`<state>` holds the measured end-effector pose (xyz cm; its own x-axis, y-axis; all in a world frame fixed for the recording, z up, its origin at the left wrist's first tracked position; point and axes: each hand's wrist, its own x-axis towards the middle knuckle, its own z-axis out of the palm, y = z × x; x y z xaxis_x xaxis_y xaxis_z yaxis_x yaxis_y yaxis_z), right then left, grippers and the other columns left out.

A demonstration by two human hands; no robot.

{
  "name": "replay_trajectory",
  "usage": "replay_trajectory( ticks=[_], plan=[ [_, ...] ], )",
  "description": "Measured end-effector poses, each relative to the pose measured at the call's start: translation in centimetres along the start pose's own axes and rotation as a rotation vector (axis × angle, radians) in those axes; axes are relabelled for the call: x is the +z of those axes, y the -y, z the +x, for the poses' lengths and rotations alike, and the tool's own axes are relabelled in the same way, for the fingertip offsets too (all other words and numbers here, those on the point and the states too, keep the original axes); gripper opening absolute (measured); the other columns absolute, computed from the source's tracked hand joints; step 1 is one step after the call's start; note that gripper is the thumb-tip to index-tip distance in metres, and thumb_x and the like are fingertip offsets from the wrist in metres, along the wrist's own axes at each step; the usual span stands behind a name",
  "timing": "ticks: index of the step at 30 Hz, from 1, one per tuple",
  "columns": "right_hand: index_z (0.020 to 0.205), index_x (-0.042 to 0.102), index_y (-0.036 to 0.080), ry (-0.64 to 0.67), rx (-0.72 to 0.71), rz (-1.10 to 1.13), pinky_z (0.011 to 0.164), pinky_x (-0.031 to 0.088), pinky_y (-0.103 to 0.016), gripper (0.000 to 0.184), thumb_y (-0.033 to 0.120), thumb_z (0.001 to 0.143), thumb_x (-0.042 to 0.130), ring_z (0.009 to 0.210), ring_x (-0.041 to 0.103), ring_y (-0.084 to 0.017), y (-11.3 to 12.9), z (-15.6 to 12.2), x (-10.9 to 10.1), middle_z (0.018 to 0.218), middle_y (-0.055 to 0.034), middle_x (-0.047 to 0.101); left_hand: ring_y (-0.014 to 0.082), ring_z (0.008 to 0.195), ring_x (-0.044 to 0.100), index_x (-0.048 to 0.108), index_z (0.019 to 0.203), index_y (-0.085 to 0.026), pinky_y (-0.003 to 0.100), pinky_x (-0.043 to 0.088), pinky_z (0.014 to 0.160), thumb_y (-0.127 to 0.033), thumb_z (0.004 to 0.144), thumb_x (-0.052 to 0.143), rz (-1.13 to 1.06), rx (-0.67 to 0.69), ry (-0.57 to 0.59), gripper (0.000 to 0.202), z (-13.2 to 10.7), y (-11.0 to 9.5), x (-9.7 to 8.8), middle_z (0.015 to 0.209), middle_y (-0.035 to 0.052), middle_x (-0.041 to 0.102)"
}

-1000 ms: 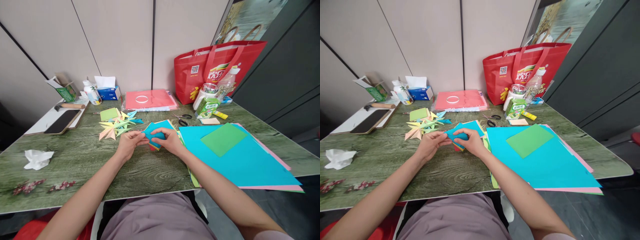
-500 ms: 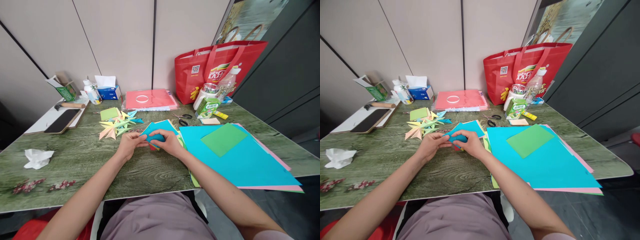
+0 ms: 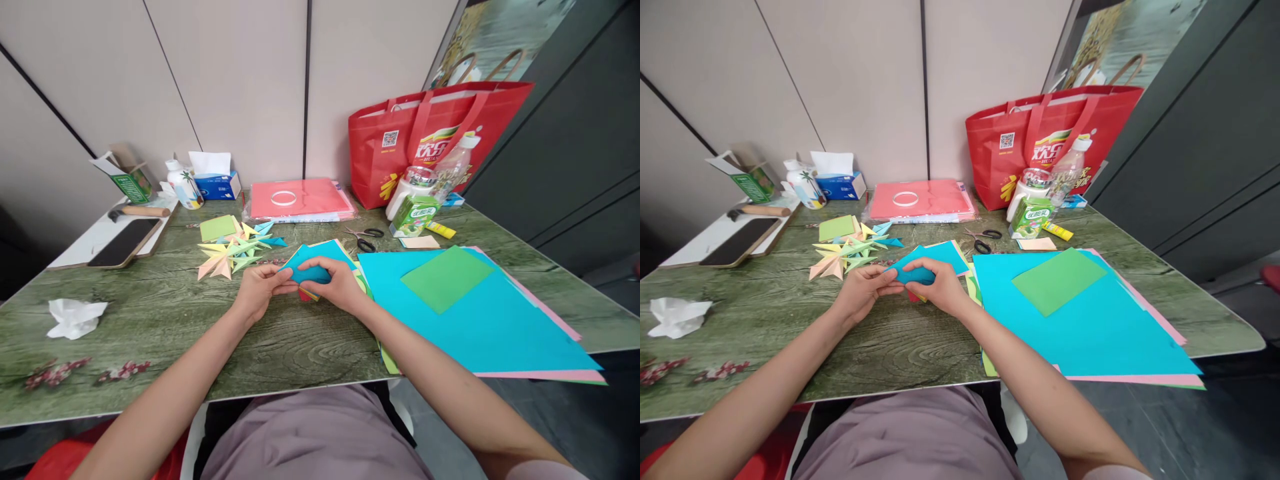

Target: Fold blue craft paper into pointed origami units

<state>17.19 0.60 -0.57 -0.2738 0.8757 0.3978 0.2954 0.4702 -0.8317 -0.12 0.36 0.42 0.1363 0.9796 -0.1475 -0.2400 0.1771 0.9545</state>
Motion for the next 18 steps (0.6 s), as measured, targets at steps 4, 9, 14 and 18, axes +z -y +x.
replay_trajectory(
  ticks=[4,9,14,18],
  plan=[
    [0.089,0.064,0.022,0.006,0.000,0.006,0.080,0.044,-0.031,0.023,0.026,0.067,0.067,0.089,0.060,-0.018,-0.10,0.08,-0.07,0.093,-0.0005,0.067,0.0154,0.055,0.063,0.064,0.057,-0.012,0.034,0.056,0.066,-0.032,0.049,0.081,-0.011,0.009,-0.015,0.027,-0.05,0.15,0.15,0.053,0.0003,0.063],
    [0.089,0.063,0.021,0.018,0.004,0.030,0.080,0.044,-0.031,0.022,0.025,0.068,0.066,0.088,0.060,-0.017,-0.21,0.21,0.06,0.093,-0.0002,0.067,0.0153,0.053,0.063,0.064,0.058,-0.012,0.032,0.056,0.061,-0.032,0.048,0.081,-0.016,0.017,-0.034,0.028,0.14,0.37,0.14,0.053,-0.0001,0.063],
    [0.090,0.064,0.020,0.032,0.003,0.042,0.080,0.044,-0.030,0.023,0.026,0.067,0.067,0.087,0.060,-0.017,-0.22,0.39,-0.16,0.093,-0.0008,0.067,0.0143,0.054,0.064,0.065,0.060,-0.012,0.028,0.056,0.059,-0.031,0.050,0.081,-0.042,0.019,-0.036,0.027,0.19,0.46,0.20,0.057,0.0013,0.066],
    [0.089,0.065,0.020,0.060,0.022,0.048,0.076,0.044,-0.029,0.022,0.026,0.068,0.067,0.083,0.060,-0.015,-0.28,0.39,-0.37,0.090,-0.0003,0.067,0.0138,0.053,0.064,0.064,0.057,-0.013,0.027,0.056,0.059,-0.031,0.050,0.081,-0.032,0.021,-0.029,0.026,0.05,0.48,0.32,0.054,-0.0005,0.064]
  ],
)
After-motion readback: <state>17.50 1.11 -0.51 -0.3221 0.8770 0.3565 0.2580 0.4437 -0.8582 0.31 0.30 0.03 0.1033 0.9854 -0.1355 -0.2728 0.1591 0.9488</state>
